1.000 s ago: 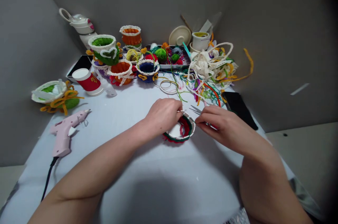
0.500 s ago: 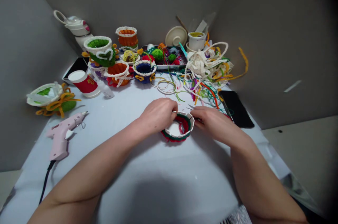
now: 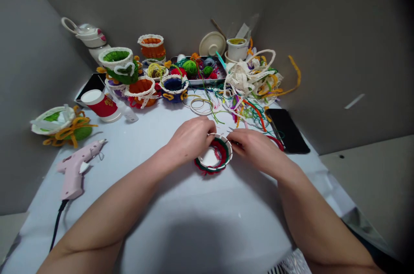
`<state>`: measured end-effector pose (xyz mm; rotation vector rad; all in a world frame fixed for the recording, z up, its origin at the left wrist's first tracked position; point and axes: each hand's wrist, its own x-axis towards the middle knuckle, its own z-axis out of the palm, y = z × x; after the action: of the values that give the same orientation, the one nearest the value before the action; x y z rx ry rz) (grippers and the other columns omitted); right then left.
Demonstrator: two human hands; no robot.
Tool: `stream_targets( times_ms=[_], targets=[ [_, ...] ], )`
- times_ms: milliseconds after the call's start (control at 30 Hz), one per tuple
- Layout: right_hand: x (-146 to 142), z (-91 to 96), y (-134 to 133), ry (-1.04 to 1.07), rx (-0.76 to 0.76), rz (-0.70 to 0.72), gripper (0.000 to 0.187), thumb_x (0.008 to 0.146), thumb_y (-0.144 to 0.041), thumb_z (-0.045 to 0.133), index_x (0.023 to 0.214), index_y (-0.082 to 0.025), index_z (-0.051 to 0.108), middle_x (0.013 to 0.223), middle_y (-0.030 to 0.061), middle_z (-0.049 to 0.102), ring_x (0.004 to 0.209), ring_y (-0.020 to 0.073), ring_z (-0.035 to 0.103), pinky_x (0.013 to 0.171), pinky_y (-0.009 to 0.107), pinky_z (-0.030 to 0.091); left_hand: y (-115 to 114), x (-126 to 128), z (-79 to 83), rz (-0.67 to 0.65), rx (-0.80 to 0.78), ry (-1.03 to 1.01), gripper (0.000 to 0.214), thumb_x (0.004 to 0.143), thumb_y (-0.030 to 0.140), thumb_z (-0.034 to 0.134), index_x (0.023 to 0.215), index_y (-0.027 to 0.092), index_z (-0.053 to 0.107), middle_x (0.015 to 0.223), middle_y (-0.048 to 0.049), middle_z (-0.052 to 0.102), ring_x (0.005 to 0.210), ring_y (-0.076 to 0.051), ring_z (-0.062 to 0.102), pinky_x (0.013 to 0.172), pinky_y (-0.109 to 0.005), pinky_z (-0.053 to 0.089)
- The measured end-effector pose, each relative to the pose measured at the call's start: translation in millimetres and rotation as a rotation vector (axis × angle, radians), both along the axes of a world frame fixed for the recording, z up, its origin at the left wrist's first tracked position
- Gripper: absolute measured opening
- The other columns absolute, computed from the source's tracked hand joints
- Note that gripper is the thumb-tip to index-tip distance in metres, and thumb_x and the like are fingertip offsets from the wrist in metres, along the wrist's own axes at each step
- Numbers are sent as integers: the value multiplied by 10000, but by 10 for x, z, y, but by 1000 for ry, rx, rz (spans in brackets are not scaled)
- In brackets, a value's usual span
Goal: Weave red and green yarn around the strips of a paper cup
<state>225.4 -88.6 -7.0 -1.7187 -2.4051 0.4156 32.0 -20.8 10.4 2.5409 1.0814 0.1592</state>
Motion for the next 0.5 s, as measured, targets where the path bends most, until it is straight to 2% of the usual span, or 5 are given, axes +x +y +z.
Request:
stream_targets(
  times_ms=[133, 233, 367, 500],
  targets=[
    [-5, 12, 0, 19, -12, 3, 209, 915, -176, 488, 804, -174, 665, 792, 54, 661, 681, 145, 552, 615, 254, 338, 36, 7, -47, 43, -40, 59, 216, 829, 188, 502, 872, 169, 713, 891, -76, 725, 816, -206, 629, 722, -310, 456],
    [12, 8, 0, 59, -12, 2, 190, 913, -184, 499, 889, -179, 688, 851, 65, 691, 755, 170, 596, 658, 265, 372, 35, -11, -42, 37, -69, 3, 206, 821, 208, 524, 909, 177, 709, 921, -67, 728, 839, -199, 631, 737, -305, 456],
    [77, 7, -15, 121, -9, 40, 189, 901, -178, 508, 997, -198, 670, 912, 52, 704, 833, 185, 620, 756, 295, 409, 30, -44, 0, 11, -102, -62, 197, 833, 238, 526, 920, 186, 696, 936, -52, 719, 859, -187, 628, 754, -298, 454],
    [139, 53, -39, 224, 63, 41, 213, 868, -163, 515, 1039, -211, 633, 1053, 64, 678, 1017, 214, 600, 899, 351, 415, 46, -117, 94, 12, -103, -33, 182, 834, 266, 529, 897, 184, 679, 932, -51, 710, 836, -180, 618, 730, -290, 451]
  ],
)
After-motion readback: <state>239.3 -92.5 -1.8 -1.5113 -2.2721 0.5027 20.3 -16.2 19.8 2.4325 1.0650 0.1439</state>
